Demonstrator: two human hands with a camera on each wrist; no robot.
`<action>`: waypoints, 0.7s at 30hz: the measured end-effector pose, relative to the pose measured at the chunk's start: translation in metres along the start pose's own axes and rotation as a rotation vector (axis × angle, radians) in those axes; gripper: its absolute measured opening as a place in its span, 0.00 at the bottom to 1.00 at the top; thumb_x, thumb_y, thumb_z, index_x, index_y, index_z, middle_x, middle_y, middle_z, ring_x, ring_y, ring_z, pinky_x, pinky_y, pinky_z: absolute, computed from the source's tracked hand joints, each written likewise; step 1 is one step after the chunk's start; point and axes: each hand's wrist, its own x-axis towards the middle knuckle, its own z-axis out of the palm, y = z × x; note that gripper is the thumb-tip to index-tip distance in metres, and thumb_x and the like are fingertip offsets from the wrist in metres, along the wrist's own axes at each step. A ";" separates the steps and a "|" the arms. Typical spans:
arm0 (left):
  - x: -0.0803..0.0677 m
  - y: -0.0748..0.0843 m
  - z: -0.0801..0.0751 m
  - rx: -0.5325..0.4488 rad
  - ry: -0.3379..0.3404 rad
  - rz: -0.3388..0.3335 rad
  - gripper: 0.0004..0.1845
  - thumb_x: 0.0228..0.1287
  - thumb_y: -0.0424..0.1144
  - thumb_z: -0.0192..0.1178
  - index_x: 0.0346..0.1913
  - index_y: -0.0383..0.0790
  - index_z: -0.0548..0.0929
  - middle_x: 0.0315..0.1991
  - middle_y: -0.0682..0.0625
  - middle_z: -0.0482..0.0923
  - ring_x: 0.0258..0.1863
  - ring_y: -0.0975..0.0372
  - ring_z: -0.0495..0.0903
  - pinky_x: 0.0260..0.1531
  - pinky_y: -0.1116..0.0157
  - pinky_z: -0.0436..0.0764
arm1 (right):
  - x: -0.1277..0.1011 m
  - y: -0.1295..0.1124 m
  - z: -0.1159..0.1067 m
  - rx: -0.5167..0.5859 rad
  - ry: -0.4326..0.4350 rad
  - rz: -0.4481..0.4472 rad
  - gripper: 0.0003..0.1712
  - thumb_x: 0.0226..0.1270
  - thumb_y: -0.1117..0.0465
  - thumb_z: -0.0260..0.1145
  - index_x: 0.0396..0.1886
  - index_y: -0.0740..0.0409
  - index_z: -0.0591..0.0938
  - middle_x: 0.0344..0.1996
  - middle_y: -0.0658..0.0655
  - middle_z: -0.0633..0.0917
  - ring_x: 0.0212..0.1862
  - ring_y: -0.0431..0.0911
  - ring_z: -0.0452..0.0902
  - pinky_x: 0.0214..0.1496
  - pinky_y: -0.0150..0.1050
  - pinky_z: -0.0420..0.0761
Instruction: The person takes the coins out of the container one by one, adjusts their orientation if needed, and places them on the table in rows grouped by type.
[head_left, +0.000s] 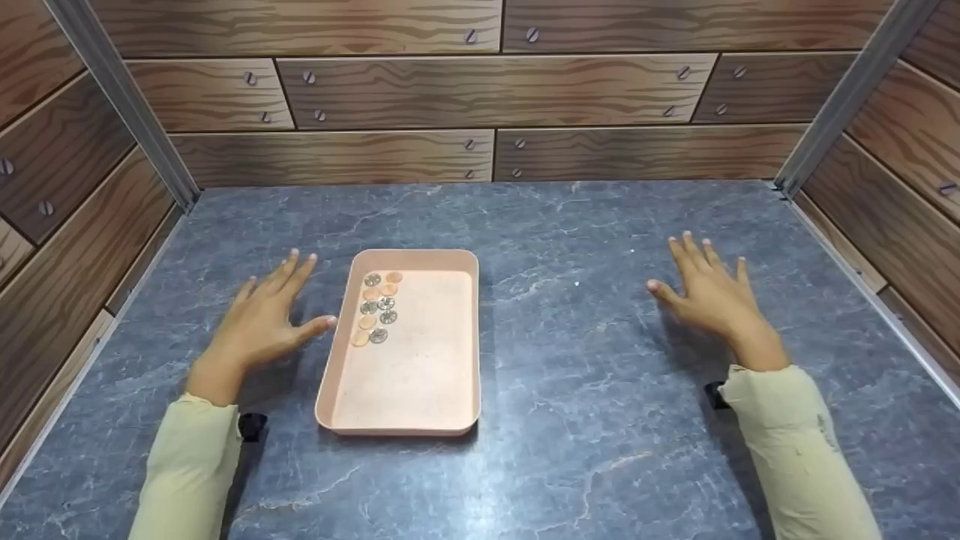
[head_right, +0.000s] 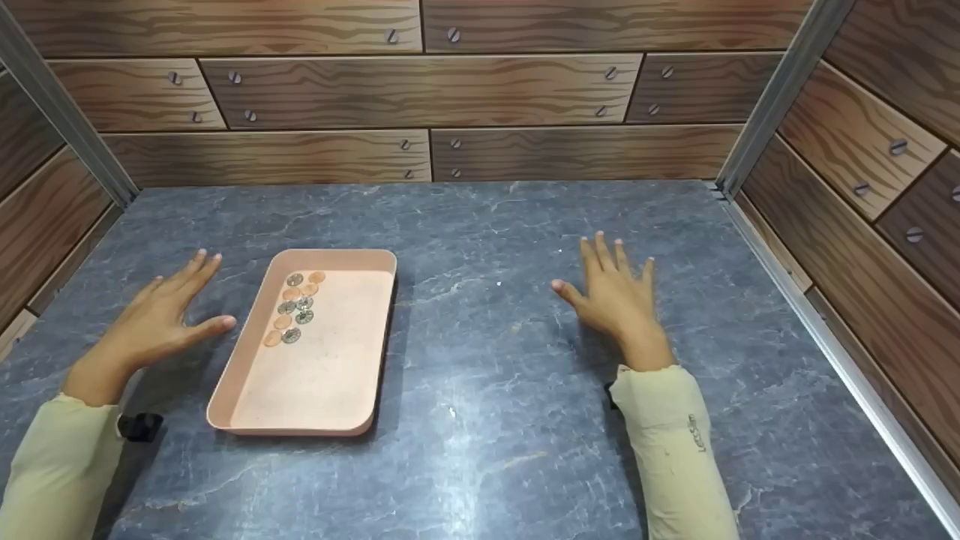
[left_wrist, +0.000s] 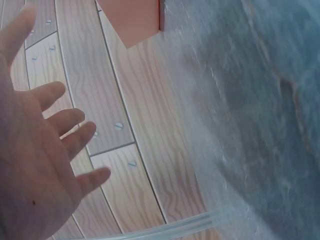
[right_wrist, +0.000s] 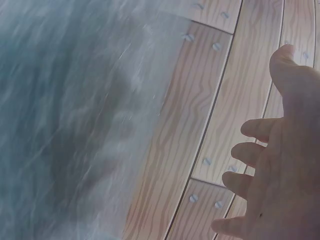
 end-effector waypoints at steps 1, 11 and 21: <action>0.000 0.000 0.001 -0.024 0.006 0.005 0.50 0.62 0.68 0.52 0.78 0.46 0.46 0.78 0.39 0.41 0.74 0.39 0.50 0.71 0.37 0.43 | 0.001 -0.002 0.000 0.001 0.003 -0.008 0.53 0.69 0.29 0.43 0.78 0.58 0.41 0.77 0.66 0.40 0.76 0.67 0.31 0.67 0.73 0.24; -0.003 -0.002 0.006 -0.195 -0.003 0.013 0.51 0.60 0.64 0.58 0.78 0.45 0.46 0.77 0.39 0.45 0.74 0.39 0.51 0.67 0.32 0.48 | 0.008 -0.031 0.005 0.032 0.012 -0.090 0.50 0.70 0.31 0.46 0.78 0.56 0.45 0.77 0.64 0.45 0.77 0.65 0.36 0.70 0.72 0.31; -0.005 -0.003 0.003 -0.235 -0.062 -0.006 0.50 0.56 0.62 0.64 0.75 0.41 0.56 0.73 0.32 0.56 0.70 0.35 0.56 0.65 0.34 0.59 | 0.014 -0.066 0.007 0.034 0.033 -0.180 0.46 0.71 0.35 0.50 0.78 0.53 0.48 0.78 0.60 0.47 0.77 0.62 0.40 0.74 0.67 0.36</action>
